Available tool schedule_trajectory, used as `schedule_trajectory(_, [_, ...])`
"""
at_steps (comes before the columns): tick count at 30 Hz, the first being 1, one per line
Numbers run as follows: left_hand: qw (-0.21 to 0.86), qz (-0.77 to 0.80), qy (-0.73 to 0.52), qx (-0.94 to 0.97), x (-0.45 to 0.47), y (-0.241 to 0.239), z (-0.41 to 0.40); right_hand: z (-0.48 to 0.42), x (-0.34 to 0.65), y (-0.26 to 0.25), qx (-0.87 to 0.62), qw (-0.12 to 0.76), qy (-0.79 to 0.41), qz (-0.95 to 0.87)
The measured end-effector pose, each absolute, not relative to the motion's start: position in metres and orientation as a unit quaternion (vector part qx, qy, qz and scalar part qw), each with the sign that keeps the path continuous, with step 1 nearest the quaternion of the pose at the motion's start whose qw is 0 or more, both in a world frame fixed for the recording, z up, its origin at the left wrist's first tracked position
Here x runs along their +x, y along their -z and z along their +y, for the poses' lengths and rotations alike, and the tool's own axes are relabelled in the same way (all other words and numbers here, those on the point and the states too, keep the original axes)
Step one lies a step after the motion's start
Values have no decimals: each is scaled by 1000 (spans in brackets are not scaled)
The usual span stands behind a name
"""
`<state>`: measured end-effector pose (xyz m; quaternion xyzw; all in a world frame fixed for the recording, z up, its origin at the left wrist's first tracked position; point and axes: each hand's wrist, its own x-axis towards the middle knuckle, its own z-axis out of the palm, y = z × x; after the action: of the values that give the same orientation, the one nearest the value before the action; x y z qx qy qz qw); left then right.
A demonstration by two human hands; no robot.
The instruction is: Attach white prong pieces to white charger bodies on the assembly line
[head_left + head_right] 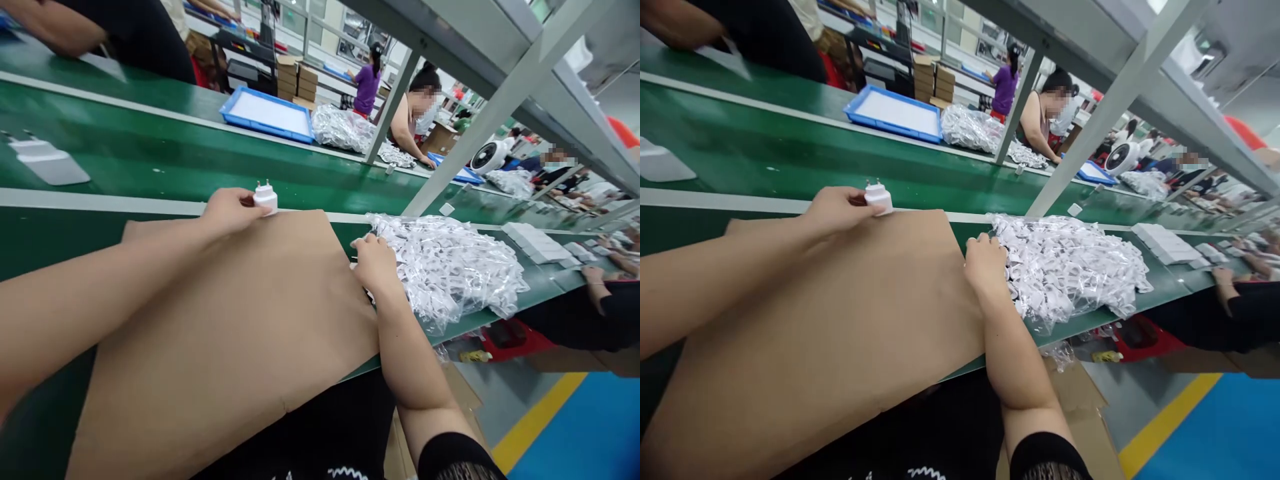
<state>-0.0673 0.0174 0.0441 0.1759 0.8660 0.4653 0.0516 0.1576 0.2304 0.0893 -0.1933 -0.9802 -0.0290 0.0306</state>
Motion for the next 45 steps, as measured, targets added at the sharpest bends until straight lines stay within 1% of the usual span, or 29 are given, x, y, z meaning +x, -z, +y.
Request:
schedule_trajectory(2, [18,880,-454,134,-98,-37,20,237,157,-87,-216,-18,36,-976])
schedule_trajectory(5, [-22,901,-425,85,-131,-29,21,243,153,-84,-221,-30,9,-975])
schedule_trajectory(10, [-26,911,-407,64,-141,-31,22,242,151,-86,-223,19,-27,-974])
schedule_trajectory(13, [-125,905,-408,6,-119,-36,28,238,147,-84,-196,62,-84,-975])
schedule_trajectory(14, [-163,891,-423,2,-106,-37,30,237,145,-83,-178,69,-103,-976])
schedule_trajectory(15, [-178,883,-433,23,-91,-37,32,235,143,-81,-158,71,-117,-978])
schedule_trajectory(16, [-172,877,-444,58,-73,-37,34,234,141,-78,-138,74,-131,-979])
schedule_trajectory(17, [-118,849,-493,148,-54,-35,34,233,139,-75,-116,79,-149,-979])
schedule_trajectory(19, [-50,832,-491,254,-17,-30,33,230,136,-69,-67,100,-213,-970])
schedule_trajectory(21, [-1,812,-476,336,10,-23,31,225,133,-65,-3,119,-312,-943])
schedule_trajectory(24, [68,778,-466,416,27,-16,25,214,132,-60,78,115,-431,-892])
schedule_trajectory(27, [166,702,-529,447,25,-13,22,204,133,-56,91,89,-522,-843])
schedule_trajectory(28, [182,681,-555,442,24,-12,22,202,133,-54,79,78,-551,-827])
schedule_trajectory(32, [156,678,-607,384,23,-8,28,207,128,-39,-43,66,-657,-750])
schedule_trajectory(36, [130,722,-574,363,22,-11,29,221,117,-18,-179,85,-740,-643])
schedule_trajectory(39, [117,763,-498,396,21,-19,25,233,113,-1,-217,86,-751,-618])
schedule_trajectory(43, [93,787,-385,473,21,-26,21,242,113,17,-223,73,-710,-664])
schedule_trajectory(45, [83,794,-351,490,21,-27,22,241,115,20,-214,68,-690,-688])
